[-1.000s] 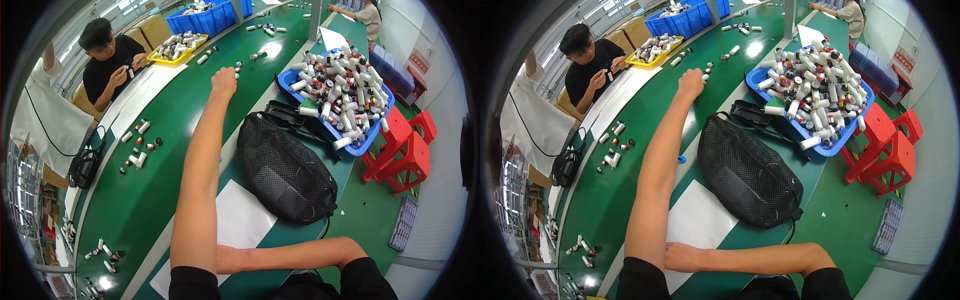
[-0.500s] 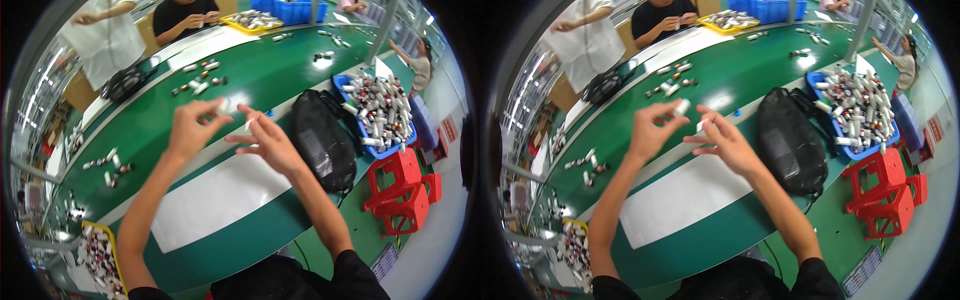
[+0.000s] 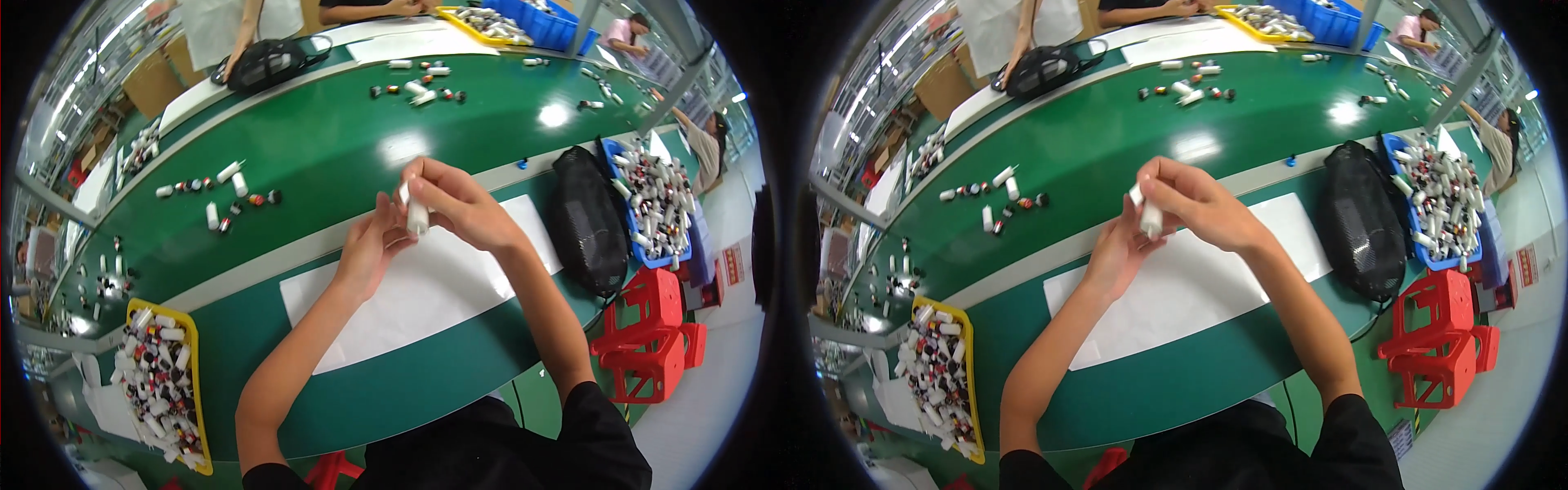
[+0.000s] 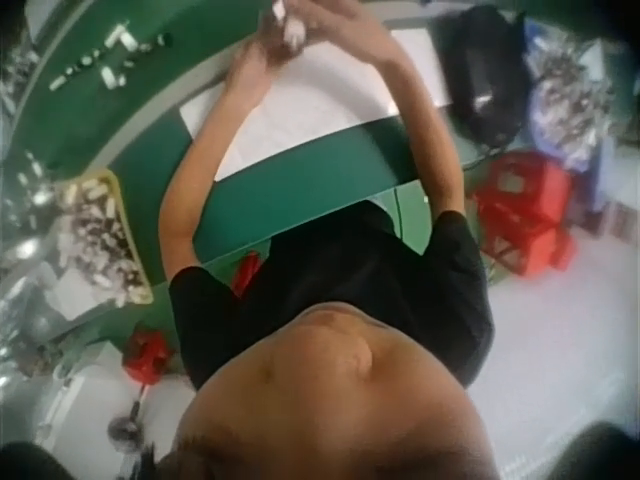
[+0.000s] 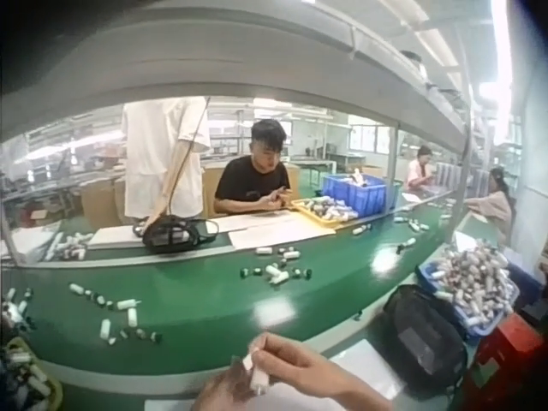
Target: The person assembles small plastic valve or connector components by hand at a factory workbench, combining plastic components and o-rings from bins into connectors.
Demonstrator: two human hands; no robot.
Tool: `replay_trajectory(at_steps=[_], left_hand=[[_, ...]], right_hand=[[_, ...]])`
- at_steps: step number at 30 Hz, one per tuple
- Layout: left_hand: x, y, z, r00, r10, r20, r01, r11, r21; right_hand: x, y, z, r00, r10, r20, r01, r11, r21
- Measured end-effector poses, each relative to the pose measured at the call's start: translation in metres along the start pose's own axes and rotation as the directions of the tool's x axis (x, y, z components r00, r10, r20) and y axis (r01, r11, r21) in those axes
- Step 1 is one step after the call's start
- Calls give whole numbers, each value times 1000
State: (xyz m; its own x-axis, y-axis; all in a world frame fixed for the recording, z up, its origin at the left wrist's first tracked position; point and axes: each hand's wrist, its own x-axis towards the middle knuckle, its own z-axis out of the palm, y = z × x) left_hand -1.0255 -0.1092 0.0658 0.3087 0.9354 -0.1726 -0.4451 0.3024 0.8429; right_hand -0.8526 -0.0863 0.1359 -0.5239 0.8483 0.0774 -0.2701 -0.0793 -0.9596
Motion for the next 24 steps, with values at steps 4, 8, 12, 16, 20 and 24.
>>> replay_trajectory(at_steps=[4, 8, 12, 16, 20, 24], left_hand=[[11, -1, -15, 992, 115, 46, -104, 975, -199], [14, -5, -20, 983, 134, 122, -115, 982, -150], [13, -9, -22, 969, 48, 242, 22, 959, -281], [12, -7, -26, 960, 199, 197, -140, 950, -280], [8, -8, -24, 961, 208, 181, -154, 950, -271], [6, -6, -22, 950, 277, 143, -252, 952, -173]], right_hand=[[-14, 0, 15, 968, 203, 149, -137, 920, -367], [-27, 14, 20, 985, 144, 93, -66, 820, -568], [-33, 23, 16, 993, 41, 111, 27, 837, -546], [-35, 32, 17, 991, -119, 70, 136, 926, -351], [-38, 35, 19, 985, -149, 85, 168, 935, -312], [-37, 33, 17, 980, -165, 111, 195, 902, -386]])
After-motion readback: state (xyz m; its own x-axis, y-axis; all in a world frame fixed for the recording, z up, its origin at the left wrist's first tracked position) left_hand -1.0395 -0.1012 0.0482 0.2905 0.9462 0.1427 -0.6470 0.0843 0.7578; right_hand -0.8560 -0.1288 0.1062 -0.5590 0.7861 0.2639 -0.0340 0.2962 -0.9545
